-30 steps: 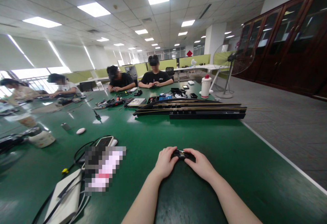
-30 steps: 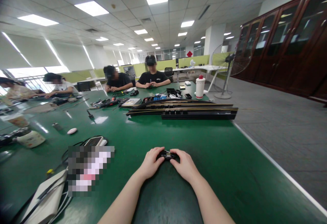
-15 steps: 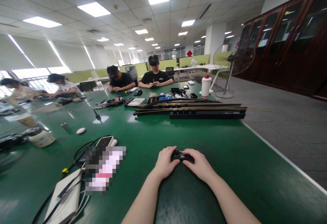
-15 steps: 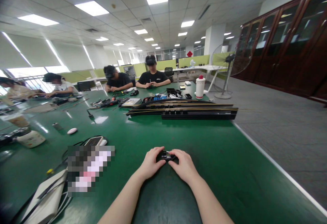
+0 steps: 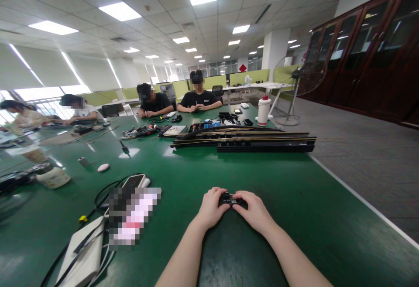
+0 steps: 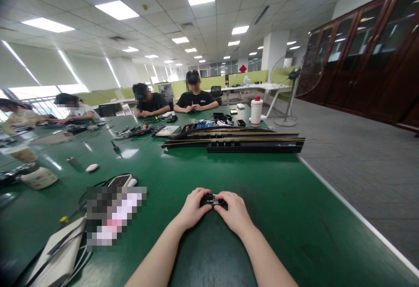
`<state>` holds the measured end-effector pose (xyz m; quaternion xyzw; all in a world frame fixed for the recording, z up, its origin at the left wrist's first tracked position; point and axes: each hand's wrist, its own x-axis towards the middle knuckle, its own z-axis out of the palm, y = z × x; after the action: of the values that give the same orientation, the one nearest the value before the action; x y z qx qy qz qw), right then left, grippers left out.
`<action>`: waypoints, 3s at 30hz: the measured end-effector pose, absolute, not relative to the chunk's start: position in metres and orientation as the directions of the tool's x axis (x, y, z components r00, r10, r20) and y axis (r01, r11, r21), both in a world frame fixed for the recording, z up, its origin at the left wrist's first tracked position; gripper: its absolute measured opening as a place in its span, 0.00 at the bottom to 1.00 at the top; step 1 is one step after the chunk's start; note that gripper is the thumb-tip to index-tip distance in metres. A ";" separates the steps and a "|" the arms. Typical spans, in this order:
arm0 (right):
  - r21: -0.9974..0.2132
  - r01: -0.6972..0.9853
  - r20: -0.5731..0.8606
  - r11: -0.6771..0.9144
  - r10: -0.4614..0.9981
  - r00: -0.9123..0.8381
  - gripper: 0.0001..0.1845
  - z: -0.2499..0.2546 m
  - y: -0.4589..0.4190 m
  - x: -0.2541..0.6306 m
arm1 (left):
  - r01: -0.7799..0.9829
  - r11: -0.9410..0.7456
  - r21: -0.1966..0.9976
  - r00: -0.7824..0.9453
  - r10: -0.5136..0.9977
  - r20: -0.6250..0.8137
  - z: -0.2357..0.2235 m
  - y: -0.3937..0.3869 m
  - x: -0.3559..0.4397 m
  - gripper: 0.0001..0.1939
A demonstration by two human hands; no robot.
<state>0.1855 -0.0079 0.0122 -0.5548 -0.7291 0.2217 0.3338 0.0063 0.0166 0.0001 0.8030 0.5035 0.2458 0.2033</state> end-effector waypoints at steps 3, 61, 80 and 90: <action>-0.690 0.667 0.233 0.282 0.958 -0.165 0.10 0.012 -0.008 0.186 | 0.692 -0.431 0.579 0.391 0.898 0.200 0.002 0.017 0.005 0.20; -0.982 -0.173 0.020 0.074 0.955 0.297 0.23 0.019 0.002 0.195 | 0.680 -0.429 0.595 0.399 0.897 0.191 0.008 0.014 0.006 0.20; -0.979 -0.191 0.007 0.075 0.943 0.334 0.23 0.017 0.003 0.197 | 0.686 -0.431 0.587 0.405 0.896 0.185 0.006 0.015 0.005 0.20; -0.984 -0.166 0.011 0.068 0.947 0.322 0.24 0.014 0.004 0.198 | 0.683 -0.425 0.594 0.399 0.898 0.184 0.007 0.014 0.005 0.20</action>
<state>0.1979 0.0041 0.0137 -0.5184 -0.3766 0.4442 0.6262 0.0052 0.0142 0.0074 0.8074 0.4896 0.2464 0.2186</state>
